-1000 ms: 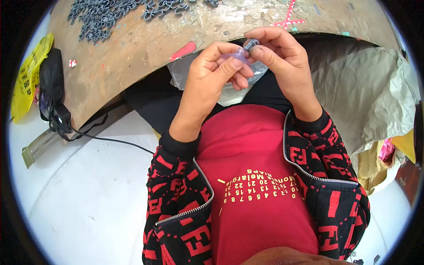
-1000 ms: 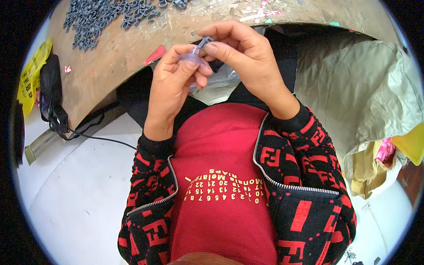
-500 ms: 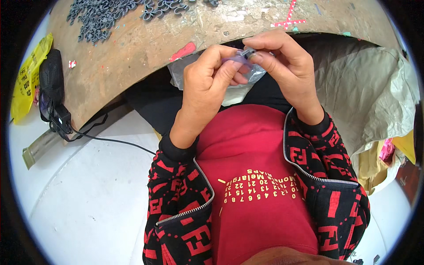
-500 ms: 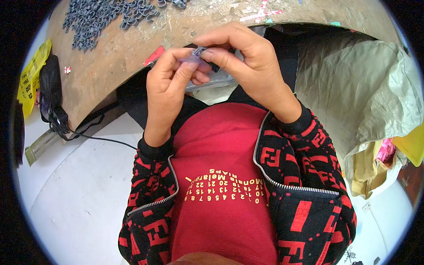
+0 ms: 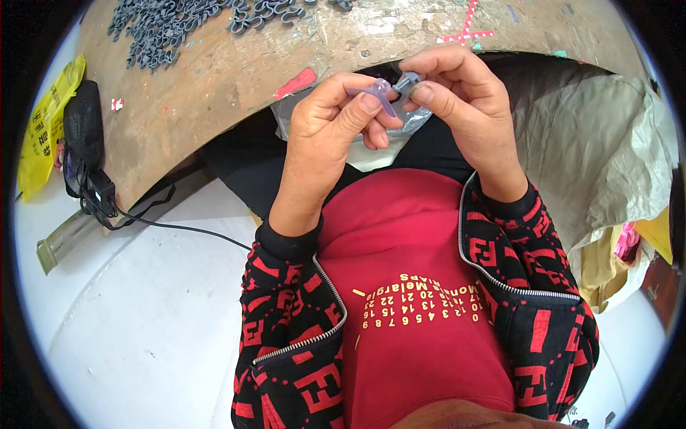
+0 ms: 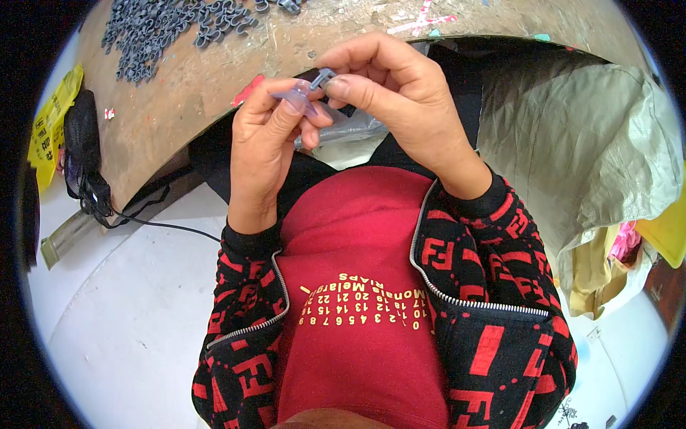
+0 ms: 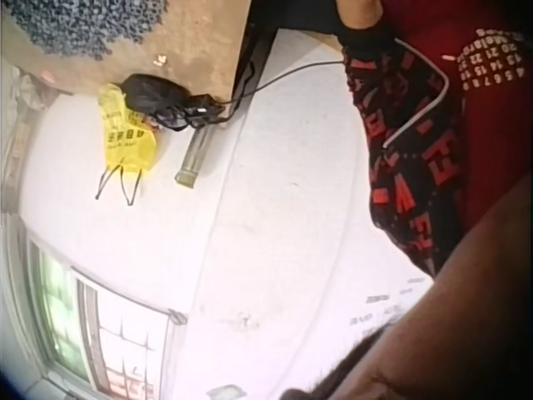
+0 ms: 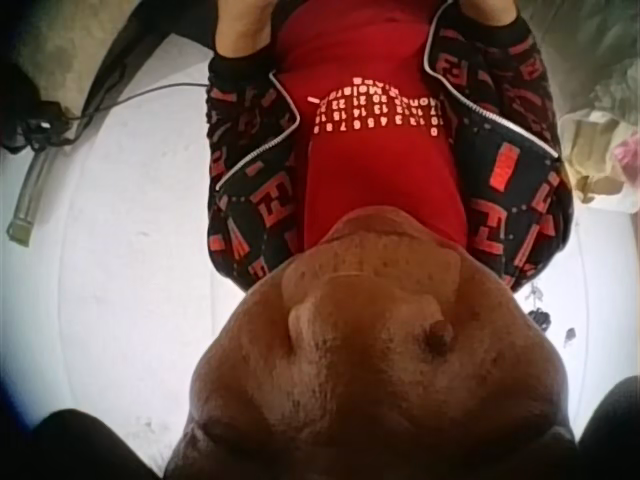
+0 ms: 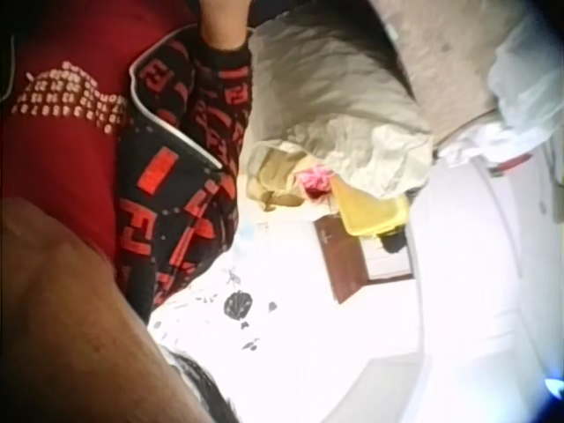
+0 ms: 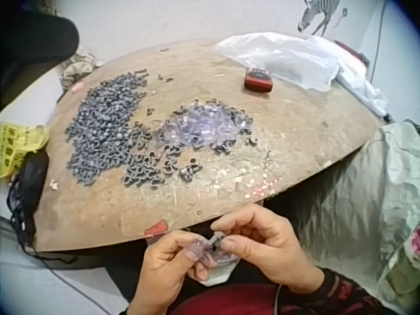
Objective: Assembling small plastic components and placing them into a small transparent plastic bag.
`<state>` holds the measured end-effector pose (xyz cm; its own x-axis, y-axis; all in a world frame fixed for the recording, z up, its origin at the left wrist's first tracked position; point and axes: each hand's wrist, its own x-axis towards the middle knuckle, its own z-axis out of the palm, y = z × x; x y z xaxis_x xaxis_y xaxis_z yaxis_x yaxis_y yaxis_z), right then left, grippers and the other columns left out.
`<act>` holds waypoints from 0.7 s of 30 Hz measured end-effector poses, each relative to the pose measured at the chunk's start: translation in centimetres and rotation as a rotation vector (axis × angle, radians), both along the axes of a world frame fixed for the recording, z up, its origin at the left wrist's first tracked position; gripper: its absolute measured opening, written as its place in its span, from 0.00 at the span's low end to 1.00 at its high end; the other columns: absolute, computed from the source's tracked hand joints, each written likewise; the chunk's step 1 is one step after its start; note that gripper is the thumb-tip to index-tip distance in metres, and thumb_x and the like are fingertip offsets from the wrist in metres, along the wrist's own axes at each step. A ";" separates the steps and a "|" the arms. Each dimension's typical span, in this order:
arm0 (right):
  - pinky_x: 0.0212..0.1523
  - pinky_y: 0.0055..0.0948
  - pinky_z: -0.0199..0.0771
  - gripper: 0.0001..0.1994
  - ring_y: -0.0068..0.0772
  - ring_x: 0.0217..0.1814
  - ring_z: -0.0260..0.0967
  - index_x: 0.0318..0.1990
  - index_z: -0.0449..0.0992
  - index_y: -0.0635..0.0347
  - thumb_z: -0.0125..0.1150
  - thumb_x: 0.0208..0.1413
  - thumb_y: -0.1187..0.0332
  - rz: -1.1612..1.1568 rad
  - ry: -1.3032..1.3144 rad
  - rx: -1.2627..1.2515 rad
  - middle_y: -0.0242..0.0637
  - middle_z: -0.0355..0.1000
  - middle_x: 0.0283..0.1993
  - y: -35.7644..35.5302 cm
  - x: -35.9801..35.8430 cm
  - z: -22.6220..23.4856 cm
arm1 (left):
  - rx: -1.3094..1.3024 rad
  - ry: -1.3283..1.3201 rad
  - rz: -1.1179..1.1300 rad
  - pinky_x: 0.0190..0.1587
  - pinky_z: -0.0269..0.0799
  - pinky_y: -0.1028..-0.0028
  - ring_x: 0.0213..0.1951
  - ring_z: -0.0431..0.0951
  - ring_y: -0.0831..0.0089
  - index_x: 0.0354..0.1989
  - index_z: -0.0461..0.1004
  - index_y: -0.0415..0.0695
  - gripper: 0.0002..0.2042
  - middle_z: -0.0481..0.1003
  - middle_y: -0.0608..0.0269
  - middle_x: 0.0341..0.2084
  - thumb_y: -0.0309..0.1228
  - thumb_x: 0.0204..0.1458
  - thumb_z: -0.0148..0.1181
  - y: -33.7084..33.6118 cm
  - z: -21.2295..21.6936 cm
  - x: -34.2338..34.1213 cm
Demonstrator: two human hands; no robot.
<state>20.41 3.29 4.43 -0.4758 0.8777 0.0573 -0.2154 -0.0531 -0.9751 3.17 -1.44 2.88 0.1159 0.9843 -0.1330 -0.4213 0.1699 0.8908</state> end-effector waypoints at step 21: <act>0.37 0.20 0.67 0.10 0.26 0.39 0.66 0.41 0.71 0.68 0.56 0.50 0.81 0.021 -0.253 0.516 0.38 0.68 0.38 0.8 0.3 -1.1 | 0.438 0.864 0.153 0.23 0.66 0.77 0.22 0.72 0.74 0.32 0.70 0.37 0.04 0.71 0.58 0.20 0.24 0.49 0.56 -0.5 0.9 0.2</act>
